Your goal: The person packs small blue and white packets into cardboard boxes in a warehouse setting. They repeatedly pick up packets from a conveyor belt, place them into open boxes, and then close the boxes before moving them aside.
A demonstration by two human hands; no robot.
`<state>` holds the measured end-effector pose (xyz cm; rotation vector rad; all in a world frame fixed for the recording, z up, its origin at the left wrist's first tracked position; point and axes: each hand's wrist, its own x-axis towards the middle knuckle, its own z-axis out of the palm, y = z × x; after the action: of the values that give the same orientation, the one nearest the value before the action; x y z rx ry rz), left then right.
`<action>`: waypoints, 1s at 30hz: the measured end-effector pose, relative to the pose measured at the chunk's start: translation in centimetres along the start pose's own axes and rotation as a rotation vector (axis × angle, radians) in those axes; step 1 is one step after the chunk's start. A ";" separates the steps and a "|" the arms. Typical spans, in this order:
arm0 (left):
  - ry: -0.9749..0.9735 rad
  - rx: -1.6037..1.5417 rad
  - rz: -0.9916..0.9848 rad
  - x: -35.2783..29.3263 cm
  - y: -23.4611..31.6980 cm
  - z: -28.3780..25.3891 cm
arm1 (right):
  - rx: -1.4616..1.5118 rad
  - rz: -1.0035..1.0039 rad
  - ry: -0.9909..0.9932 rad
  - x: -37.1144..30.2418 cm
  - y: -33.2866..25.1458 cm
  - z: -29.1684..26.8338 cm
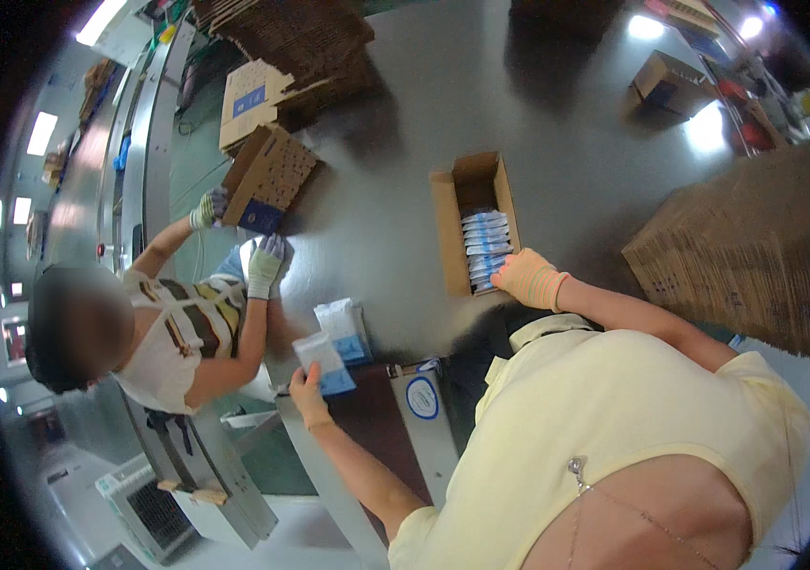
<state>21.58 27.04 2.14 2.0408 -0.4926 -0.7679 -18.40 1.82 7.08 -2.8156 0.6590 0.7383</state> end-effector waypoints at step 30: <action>-0.821 -0.548 0.819 -0.9 23.9 27.2 | 0.140 -0.025 0.219 -0.1 0.3 3.1</action>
<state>1.13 -1.55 10.96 0.8153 -1.2988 -1.0312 -19.95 2.44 4.49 -2.7913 0.6780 0.3658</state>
